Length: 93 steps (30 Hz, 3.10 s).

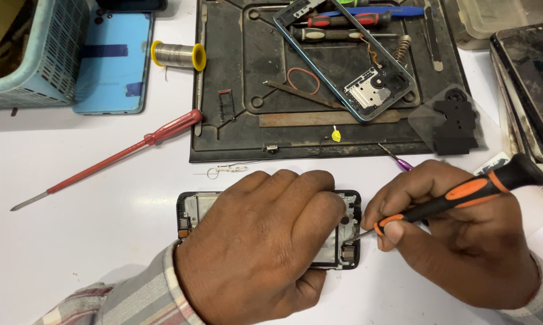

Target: The person repairs a disassembled Infinix smartphone on a workbench. They unscrew internal screws with a screwdriver, pry at the frame, remove and reseat the battery, spray liquid onto a small circuit board, scrub it with a brush and blue pry tool, then fit the board back into the phone body.

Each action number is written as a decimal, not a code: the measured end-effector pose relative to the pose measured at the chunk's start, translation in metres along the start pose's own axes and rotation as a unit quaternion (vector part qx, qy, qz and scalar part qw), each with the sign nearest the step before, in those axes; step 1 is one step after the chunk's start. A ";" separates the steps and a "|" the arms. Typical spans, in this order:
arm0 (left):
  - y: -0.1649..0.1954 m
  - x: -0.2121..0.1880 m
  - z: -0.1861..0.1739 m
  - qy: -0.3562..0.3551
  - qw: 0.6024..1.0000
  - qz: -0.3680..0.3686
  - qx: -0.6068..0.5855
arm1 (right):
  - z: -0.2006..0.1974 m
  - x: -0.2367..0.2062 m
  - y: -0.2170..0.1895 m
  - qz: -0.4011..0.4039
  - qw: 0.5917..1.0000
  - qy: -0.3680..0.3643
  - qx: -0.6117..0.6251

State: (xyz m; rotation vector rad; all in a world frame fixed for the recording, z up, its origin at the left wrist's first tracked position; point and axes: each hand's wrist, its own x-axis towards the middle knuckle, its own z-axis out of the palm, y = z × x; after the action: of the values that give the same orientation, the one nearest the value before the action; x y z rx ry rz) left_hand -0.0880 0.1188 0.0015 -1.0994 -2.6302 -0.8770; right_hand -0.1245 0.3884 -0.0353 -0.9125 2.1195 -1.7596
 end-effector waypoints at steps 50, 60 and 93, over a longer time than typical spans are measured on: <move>0.001 -0.003 -0.007 -0.017 0.999 -0.025 -0.044 | -0.003 -0.003 -0.004 0.088 0.993 0.079 0.025; 0.001 -0.002 -0.011 -0.021 0.996 -0.053 -0.071 | 0.001 -0.004 0.000 0.115 0.987 0.014 -0.108; 0.003 -0.014 -0.039 0.178 0.978 -0.113 -0.004 | 0.042 0.011 -0.081 0.161 0.884 -0.045 -0.437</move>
State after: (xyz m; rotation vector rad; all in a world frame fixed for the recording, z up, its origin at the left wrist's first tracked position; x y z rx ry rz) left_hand -0.0788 0.0899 0.0294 -0.5817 -2.4755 -1.0194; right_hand -0.0850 0.3420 0.0338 -0.7055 2.8070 -0.5362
